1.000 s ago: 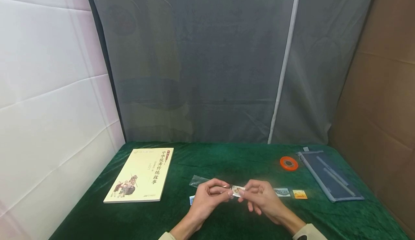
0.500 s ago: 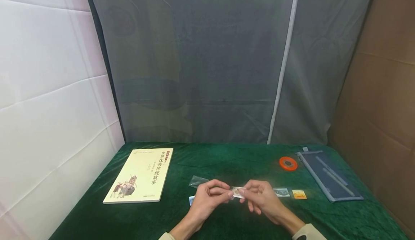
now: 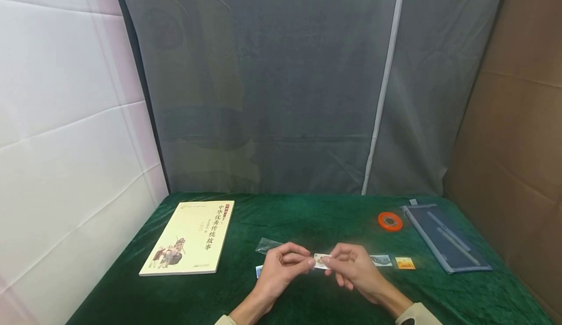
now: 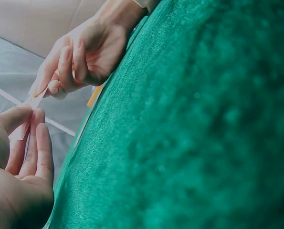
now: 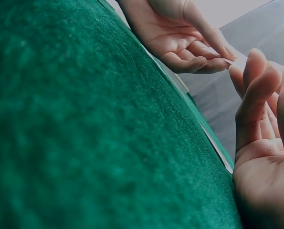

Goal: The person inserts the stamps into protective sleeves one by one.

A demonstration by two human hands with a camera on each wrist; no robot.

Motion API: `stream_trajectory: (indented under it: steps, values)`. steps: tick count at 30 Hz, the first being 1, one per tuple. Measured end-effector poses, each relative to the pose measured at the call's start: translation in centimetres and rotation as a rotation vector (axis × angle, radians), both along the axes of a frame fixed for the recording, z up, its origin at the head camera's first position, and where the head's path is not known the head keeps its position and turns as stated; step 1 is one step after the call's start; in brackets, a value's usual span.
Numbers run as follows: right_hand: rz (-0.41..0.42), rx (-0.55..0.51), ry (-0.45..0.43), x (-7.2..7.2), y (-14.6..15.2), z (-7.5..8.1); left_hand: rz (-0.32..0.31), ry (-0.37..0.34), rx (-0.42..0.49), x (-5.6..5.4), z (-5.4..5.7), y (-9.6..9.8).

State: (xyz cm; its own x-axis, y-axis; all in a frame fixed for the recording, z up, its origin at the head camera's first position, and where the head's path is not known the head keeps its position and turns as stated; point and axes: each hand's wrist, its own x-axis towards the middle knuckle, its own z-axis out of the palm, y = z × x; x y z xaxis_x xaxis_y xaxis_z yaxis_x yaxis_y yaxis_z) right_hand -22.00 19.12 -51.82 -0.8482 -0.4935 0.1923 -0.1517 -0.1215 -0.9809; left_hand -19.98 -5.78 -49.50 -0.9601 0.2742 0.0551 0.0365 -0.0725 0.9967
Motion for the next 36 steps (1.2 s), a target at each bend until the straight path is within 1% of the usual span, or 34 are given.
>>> stream_trajectory:
  steps: [3,6,10,13,18,24,30,36]
  values:
    - [-0.008,0.008,-0.020,0.05,0.00,0.07,-0.003,0.005,0.002,0.08,0.07,0.01]
    - [-0.040,0.008,-0.048,0.20,-0.05,0.27,0.009,0.006,0.002,0.16,0.10,0.00]
    - [-0.062,-0.005,-0.061,0.36,-0.08,0.49,0.020,-0.008,-0.002,0.16,0.13,0.00]
    - [-0.051,-0.003,-0.055,0.39,-0.05,0.49,0.016,-0.015,-0.001,0.08,0.12,0.03]
    - [-0.041,0.005,-0.075,0.29,-0.02,0.27,0.016,-0.004,0.013,-0.03,0.03,0.07]
    - [-0.008,-0.007,-0.053,0.11,0.07,-0.03,0.013,0.003,0.024,-0.02,-0.01,0.09]
    - [-0.006,0.004,-0.065,0.21,0.06,0.11,-0.009,-0.013,0.042,0.07,0.03,0.04]
    - [-0.021,0.009,-0.051,0.17,-0.02,0.30,-0.026,-0.025,0.058,0.11,0.09,0.06]
